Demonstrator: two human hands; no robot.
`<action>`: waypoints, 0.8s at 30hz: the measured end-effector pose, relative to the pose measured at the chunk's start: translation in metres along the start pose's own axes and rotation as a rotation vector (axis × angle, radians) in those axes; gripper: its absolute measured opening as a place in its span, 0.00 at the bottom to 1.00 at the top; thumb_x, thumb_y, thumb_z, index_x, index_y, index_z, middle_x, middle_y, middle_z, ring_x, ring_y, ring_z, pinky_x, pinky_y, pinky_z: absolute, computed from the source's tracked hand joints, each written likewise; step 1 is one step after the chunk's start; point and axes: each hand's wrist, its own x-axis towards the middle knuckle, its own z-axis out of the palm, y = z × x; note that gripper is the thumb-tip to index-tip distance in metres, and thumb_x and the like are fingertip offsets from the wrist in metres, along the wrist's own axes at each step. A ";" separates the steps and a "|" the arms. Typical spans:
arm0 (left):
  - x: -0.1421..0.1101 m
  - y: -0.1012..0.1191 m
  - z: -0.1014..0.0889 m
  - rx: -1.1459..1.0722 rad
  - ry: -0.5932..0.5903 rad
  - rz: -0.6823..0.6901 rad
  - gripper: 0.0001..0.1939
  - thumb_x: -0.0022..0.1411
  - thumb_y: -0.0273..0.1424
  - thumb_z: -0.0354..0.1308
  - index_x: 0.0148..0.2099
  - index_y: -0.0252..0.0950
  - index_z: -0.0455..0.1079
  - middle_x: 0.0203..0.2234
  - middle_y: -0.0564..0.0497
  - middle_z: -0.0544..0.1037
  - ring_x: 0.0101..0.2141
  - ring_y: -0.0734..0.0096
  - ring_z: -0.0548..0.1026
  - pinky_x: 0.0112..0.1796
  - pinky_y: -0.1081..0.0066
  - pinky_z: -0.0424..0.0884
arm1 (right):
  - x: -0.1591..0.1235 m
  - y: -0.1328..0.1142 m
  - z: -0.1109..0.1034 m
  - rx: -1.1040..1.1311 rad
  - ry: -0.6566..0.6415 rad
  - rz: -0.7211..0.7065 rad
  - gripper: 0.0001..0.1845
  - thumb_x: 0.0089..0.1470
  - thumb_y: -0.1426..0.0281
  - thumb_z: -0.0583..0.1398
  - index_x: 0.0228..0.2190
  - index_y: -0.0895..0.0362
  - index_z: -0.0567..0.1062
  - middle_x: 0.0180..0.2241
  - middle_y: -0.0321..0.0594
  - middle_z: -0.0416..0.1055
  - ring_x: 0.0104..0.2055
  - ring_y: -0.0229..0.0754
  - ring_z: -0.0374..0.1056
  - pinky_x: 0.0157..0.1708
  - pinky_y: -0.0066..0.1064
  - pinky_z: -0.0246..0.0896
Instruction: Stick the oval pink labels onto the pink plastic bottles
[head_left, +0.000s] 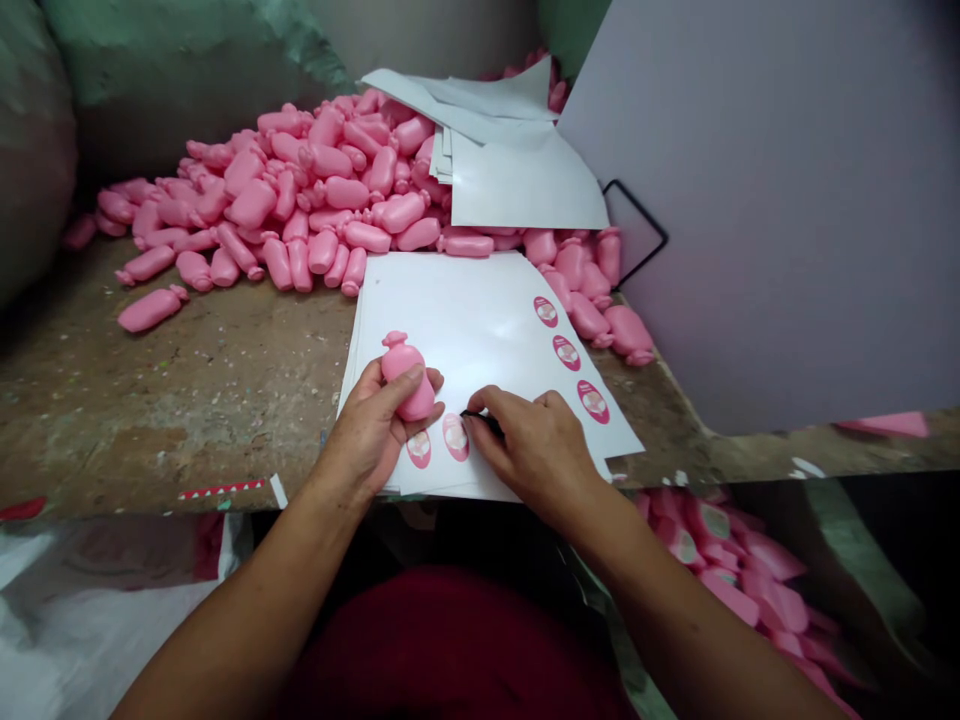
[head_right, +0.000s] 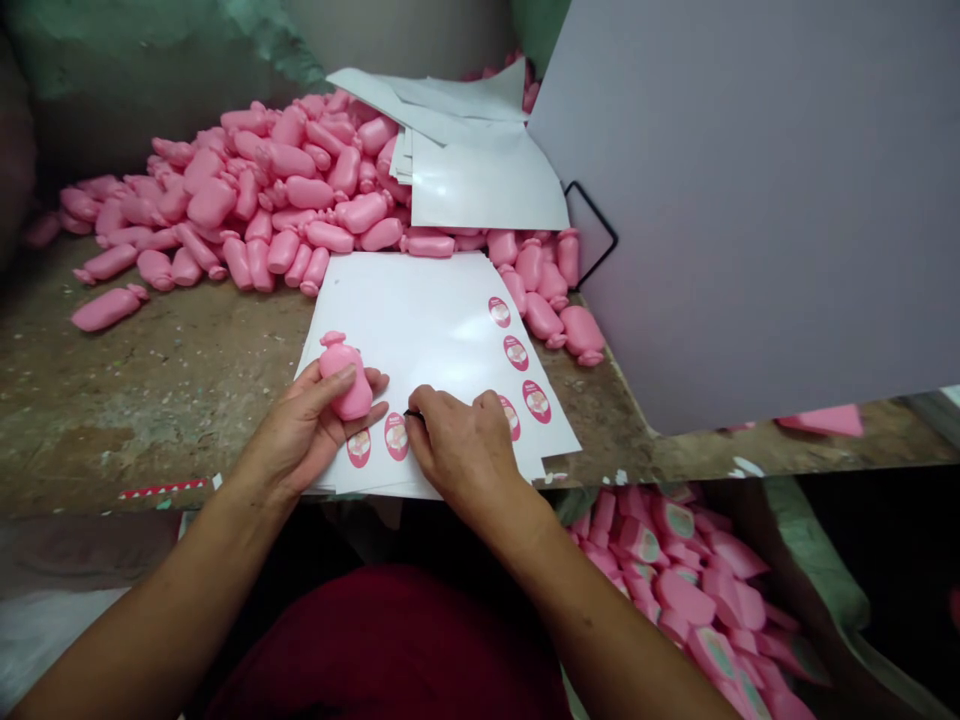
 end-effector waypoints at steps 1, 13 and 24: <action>0.001 0.000 -0.001 0.002 -0.004 0.000 0.14 0.58 0.28 0.64 0.46 0.37 0.67 0.33 0.48 0.78 0.44 0.61 0.77 0.45 0.60 0.74 | 0.001 0.001 0.001 0.008 0.007 -0.011 0.09 0.62 0.69 0.54 0.36 0.56 0.74 0.30 0.40 0.81 0.27 0.43 0.69 0.34 0.35 0.44; 0.002 -0.003 -0.003 -0.027 -0.003 0.009 0.13 0.59 0.27 0.63 0.46 0.37 0.68 0.35 0.47 0.78 0.44 0.62 0.77 0.44 0.61 0.75 | -0.011 0.011 -0.005 0.035 0.050 -0.058 0.08 0.61 0.70 0.55 0.36 0.54 0.75 0.31 0.38 0.81 0.28 0.42 0.69 0.34 0.34 0.44; 0.001 -0.006 -0.001 -0.009 0.009 0.043 0.16 0.56 0.29 0.65 0.46 0.37 0.67 0.34 0.48 0.78 0.43 0.62 0.77 0.43 0.64 0.74 | -0.009 0.005 -0.008 0.074 -0.025 -0.002 0.07 0.60 0.69 0.56 0.34 0.54 0.75 0.28 0.38 0.80 0.26 0.43 0.70 0.34 0.34 0.48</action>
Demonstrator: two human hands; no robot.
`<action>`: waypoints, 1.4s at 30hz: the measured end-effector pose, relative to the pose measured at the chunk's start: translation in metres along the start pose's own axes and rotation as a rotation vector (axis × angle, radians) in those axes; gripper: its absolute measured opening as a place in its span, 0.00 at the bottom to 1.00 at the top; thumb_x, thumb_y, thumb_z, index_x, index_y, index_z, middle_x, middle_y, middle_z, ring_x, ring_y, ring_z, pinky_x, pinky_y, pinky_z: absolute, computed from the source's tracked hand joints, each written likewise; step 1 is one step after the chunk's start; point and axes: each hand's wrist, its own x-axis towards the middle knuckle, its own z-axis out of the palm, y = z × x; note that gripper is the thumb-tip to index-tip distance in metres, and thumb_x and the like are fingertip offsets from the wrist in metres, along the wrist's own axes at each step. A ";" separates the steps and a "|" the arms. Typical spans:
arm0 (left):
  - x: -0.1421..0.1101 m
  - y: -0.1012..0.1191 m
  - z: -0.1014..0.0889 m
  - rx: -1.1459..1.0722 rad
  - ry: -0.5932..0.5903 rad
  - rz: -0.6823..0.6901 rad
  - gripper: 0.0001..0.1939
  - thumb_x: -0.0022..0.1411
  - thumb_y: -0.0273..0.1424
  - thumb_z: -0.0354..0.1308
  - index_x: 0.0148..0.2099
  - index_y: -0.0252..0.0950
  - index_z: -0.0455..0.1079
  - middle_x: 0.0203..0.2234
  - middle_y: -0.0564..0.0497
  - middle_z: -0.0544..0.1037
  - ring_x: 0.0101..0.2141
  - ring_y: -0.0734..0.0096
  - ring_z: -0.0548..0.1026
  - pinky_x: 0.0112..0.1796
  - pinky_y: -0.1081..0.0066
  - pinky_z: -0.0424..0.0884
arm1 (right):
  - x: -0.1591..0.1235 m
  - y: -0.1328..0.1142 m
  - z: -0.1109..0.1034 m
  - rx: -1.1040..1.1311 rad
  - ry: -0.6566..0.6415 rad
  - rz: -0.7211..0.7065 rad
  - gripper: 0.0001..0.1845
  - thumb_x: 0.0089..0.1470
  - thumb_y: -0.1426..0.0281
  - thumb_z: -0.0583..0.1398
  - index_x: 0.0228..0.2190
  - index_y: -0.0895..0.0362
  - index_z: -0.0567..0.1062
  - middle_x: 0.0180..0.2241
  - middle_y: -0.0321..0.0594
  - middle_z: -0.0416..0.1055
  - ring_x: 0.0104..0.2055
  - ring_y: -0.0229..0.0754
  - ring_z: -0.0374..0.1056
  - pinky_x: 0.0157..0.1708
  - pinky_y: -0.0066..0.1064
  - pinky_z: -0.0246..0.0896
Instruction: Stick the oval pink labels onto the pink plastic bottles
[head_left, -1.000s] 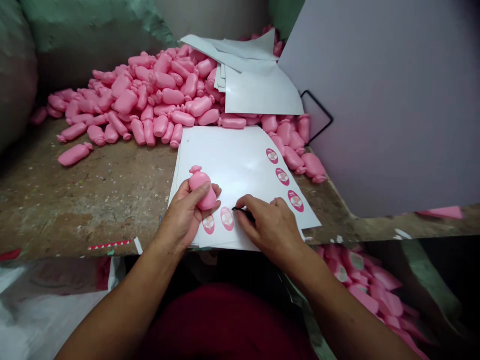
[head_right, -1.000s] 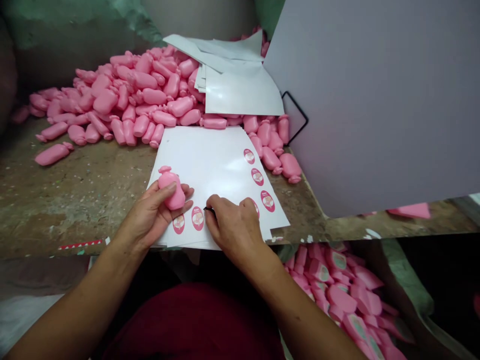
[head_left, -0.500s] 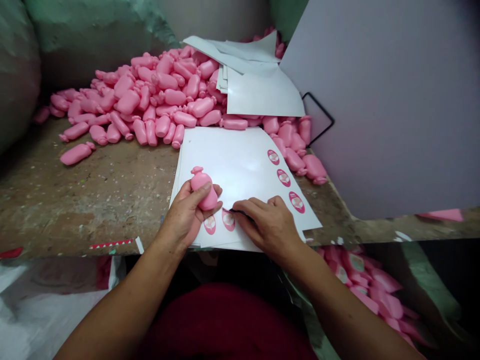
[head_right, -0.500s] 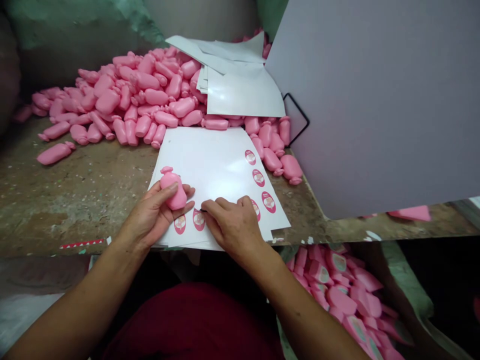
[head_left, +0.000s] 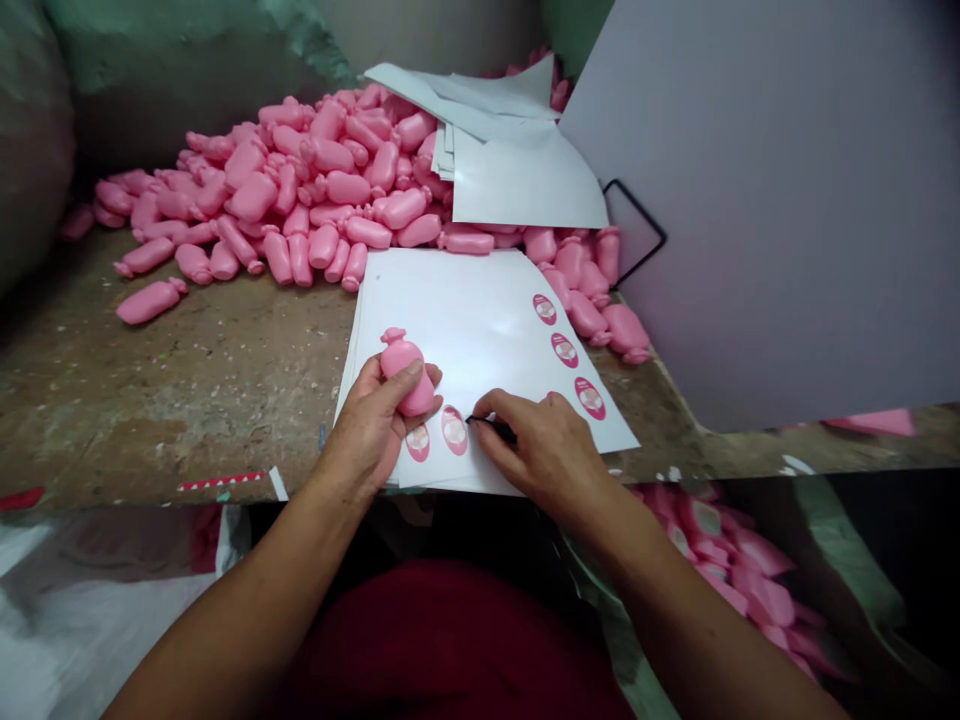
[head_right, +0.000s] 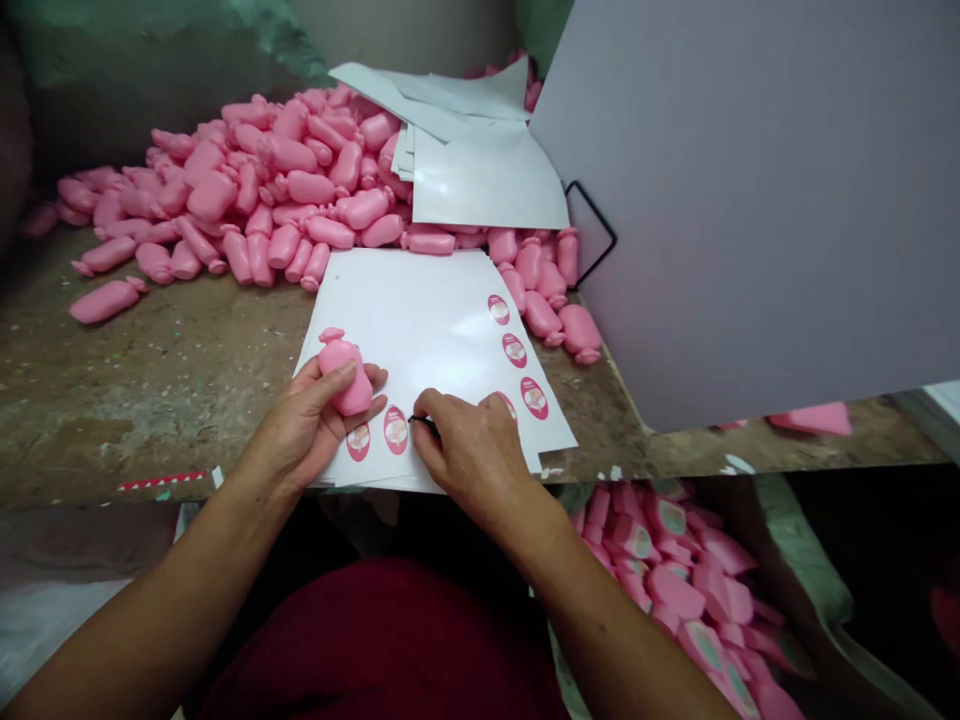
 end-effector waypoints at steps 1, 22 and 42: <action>0.000 0.000 0.000 -0.002 0.002 0.001 0.16 0.56 0.29 0.65 0.46 0.37 0.67 0.34 0.48 0.78 0.43 0.62 0.77 0.43 0.64 0.74 | 0.000 0.001 -0.001 0.021 -0.005 -0.012 0.07 0.60 0.69 0.56 0.35 0.54 0.75 0.28 0.38 0.80 0.27 0.43 0.70 0.34 0.34 0.48; -0.002 -0.001 0.003 -0.021 0.025 0.036 0.15 0.58 0.24 0.63 0.48 0.34 0.67 0.34 0.48 0.80 0.35 0.69 0.79 0.41 0.68 0.75 | -0.002 0.004 -0.019 0.841 0.013 0.305 0.17 0.49 0.57 0.63 0.20 0.54 0.66 0.18 0.29 0.58 0.22 0.34 0.52 0.23 0.28 0.48; -0.046 0.004 0.017 -0.109 -0.286 -0.164 0.25 0.69 0.52 0.45 0.52 0.39 0.70 0.40 0.48 0.75 0.38 0.68 0.74 0.38 0.71 0.70 | -0.001 -0.017 -0.027 0.896 0.016 0.208 0.11 0.52 0.61 0.61 0.25 0.55 0.75 0.23 0.34 0.71 0.26 0.37 0.62 0.27 0.30 0.56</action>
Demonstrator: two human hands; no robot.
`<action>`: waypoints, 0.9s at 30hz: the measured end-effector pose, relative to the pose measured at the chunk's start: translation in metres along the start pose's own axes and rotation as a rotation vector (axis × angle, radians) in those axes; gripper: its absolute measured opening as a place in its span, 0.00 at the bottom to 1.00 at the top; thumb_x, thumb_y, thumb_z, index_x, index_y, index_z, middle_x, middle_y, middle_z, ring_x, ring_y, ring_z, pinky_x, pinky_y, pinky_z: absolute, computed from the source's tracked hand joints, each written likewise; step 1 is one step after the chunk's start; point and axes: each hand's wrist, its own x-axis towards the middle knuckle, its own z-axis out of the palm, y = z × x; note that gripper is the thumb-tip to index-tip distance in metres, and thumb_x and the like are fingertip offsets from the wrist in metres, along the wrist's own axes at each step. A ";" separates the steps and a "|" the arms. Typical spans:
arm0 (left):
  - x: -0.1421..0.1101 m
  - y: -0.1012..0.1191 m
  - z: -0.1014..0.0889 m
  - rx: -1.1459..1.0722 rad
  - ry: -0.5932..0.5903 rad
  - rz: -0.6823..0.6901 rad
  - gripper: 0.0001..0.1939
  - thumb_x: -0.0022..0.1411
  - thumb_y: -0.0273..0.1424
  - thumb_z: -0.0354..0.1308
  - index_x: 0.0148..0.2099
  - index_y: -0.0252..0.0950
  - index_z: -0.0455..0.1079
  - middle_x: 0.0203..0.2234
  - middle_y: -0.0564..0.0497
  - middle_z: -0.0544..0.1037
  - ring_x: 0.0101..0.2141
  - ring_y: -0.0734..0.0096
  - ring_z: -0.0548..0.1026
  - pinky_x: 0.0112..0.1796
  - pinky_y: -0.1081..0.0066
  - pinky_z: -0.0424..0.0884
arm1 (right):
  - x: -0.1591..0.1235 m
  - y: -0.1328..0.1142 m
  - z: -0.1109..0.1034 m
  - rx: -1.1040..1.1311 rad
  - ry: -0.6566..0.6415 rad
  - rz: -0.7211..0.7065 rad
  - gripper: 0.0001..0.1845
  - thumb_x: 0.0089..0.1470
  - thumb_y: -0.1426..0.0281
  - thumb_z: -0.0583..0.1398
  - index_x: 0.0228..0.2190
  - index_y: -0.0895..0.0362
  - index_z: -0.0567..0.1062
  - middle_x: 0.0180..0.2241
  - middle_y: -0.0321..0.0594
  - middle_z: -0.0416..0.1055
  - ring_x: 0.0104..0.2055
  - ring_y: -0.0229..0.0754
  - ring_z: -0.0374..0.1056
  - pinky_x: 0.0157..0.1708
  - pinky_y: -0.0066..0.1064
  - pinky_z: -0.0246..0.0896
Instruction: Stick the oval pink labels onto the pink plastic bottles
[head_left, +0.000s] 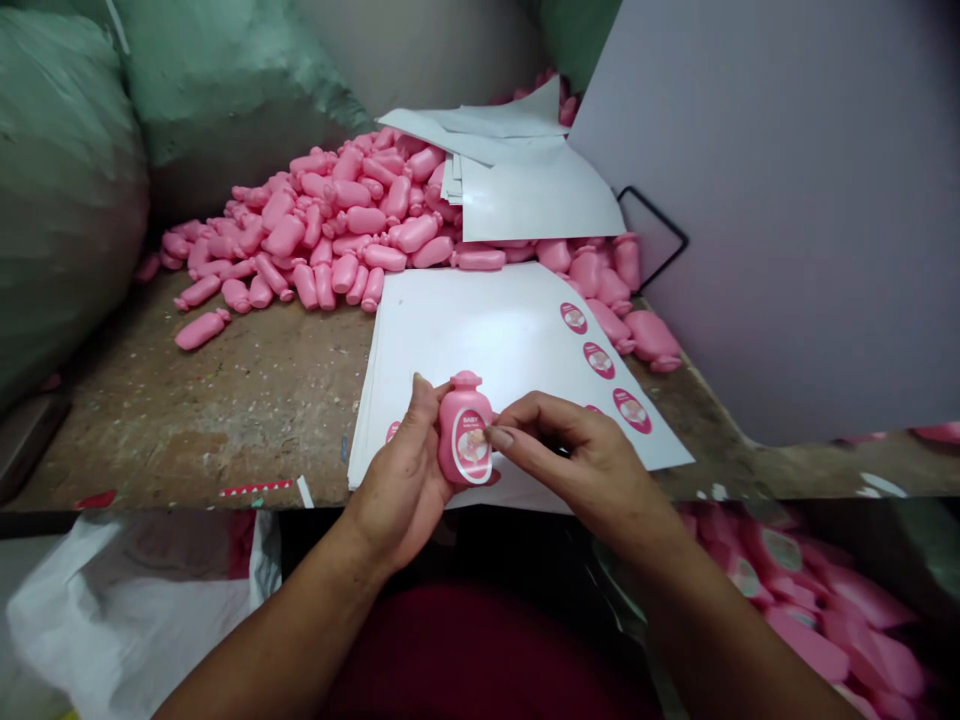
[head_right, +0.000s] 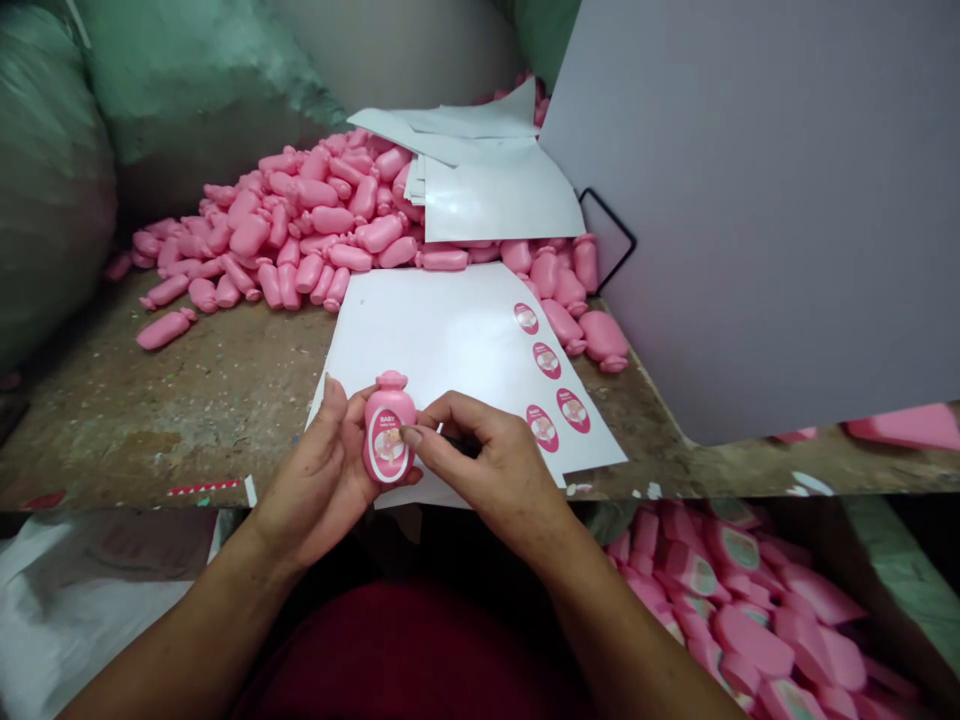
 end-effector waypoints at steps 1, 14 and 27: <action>0.000 0.000 0.000 -0.005 0.000 0.006 0.25 0.69 0.52 0.45 0.51 0.39 0.70 0.39 0.48 0.74 0.38 0.68 0.74 0.37 0.71 0.70 | 0.000 0.001 0.000 -0.002 0.003 0.009 0.12 0.53 0.60 0.61 0.26 0.55 0.76 0.23 0.35 0.71 0.26 0.37 0.62 0.27 0.30 0.56; 0.000 -0.001 0.002 -0.036 0.014 0.037 0.25 0.70 0.51 0.42 0.49 0.38 0.69 0.36 0.48 0.75 0.38 0.69 0.75 0.39 0.72 0.68 | 0.002 0.005 0.001 0.008 -0.022 0.052 0.14 0.53 0.57 0.61 0.28 0.55 0.77 0.26 0.36 0.72 0.28 0.39 0.63 0.30 0.32 0.55; -0.001 -0.001 0.003 -0.045 0.012 0.047 0.25 0.70 0.50 0.42 0.49 0.38 0.70 0.37 0.48 0.73 0.37 0.71 0.72 0.37 0.73 0.68 | 0.002 0.006 0.003 0.022 -0.015 0.023 0.12 0.55 0.59 0.62 0.27 0.55 0.77 0.24 0.34 0.72 0.27 0.37 0.63 0.29 0.30 0.56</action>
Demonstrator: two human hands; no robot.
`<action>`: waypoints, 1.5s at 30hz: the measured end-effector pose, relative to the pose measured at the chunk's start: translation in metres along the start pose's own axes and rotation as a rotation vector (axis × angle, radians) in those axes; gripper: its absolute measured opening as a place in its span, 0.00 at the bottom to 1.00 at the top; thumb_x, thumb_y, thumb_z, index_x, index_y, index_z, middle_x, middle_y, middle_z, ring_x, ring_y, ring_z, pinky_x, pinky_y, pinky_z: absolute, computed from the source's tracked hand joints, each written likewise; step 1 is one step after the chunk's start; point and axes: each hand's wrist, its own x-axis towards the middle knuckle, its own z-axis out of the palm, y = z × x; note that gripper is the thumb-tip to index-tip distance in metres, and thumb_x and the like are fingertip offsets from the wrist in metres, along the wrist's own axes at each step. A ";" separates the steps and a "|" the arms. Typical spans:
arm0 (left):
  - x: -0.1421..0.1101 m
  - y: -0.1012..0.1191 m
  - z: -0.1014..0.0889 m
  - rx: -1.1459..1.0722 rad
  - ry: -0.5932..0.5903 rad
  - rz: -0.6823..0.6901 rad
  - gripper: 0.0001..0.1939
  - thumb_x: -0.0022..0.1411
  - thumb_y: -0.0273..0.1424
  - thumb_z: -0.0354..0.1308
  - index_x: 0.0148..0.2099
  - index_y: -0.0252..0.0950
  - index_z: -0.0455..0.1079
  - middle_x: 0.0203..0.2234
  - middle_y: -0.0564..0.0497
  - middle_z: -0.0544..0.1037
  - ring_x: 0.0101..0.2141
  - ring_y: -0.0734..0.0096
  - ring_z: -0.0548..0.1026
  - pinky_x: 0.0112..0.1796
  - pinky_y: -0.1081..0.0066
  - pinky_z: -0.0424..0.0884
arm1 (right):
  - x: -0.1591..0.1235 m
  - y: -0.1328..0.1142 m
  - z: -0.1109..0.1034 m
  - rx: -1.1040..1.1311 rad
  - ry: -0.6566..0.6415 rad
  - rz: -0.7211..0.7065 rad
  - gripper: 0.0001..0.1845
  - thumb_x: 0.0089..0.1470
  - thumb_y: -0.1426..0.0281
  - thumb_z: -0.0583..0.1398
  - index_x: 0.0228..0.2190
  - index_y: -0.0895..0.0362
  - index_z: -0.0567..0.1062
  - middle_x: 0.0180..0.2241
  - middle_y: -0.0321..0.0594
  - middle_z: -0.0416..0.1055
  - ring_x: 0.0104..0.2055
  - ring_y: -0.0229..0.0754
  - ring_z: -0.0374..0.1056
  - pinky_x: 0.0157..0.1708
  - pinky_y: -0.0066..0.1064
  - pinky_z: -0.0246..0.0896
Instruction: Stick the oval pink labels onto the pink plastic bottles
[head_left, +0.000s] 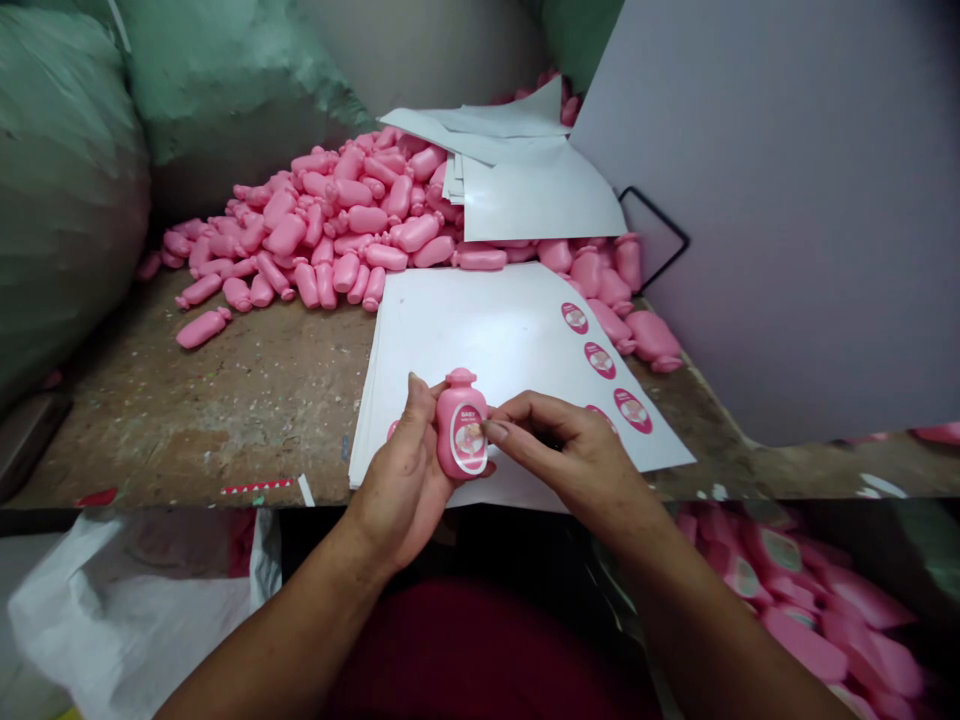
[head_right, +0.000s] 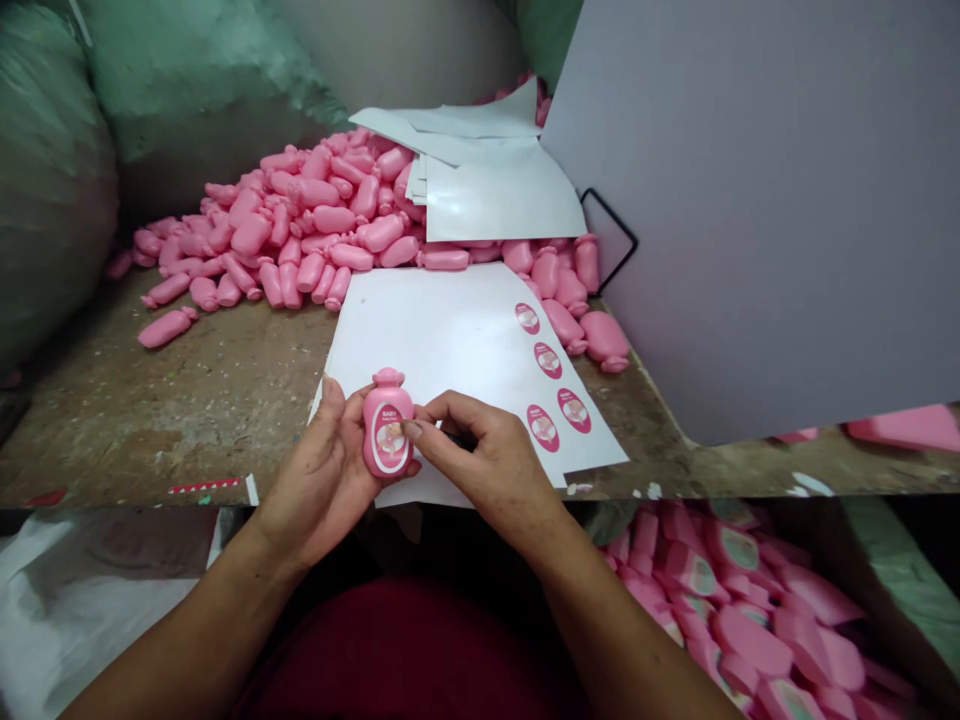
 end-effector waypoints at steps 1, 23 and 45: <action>0.000 0.000 0.000 0.000 0.000 0.001 0.25 0.70 0.50 0.43 0.49 0.38 0.70 0.37 0.48 0.73 0.37 0.71 0.72 0.37 0.73 0.68 | 0.000 0.000 0.000 -0.001 0.001 -0.003 0.12 0.55 0.59 0.62 0.27 0.54 0.77 0.24 0.34 0.72 0.27 0.37 0.63 0.29 0.30 0.57; -0.004 -0.004 -0.007 0.191 -0.012 -0.040 0.33 0.53 0.23 0.69 0.59 0.43 0.66 0.44 0.49 0.77 0.47 0.66 0.75 0.48 0.67 0.69 | -0.002 0.009 -0.010 -0.466 0.326 -0.233 0.09 0.60 0.62 0.60 0.34 0.52 0.78 0.32 0.40 0.80 0.30 0.43 0.71 0.34 0.36 0.55; -0.012 0.011 -0.034 0.013 0.003 -0.114 0.15 0.67 0.31 0.55 0.55 0.35 0.66 0.40 0.41 0.80 0.38 0.62 0.81 0.38 0.65 0.77 | 0.013 0.004 0.012 0.069 0.054 -0.116 0.10 0.56 0.60 0.63 0.34 0.54 0.74 0.30 0.35 0.71 0.33 0.40 0.66 0.34 0.31 0.61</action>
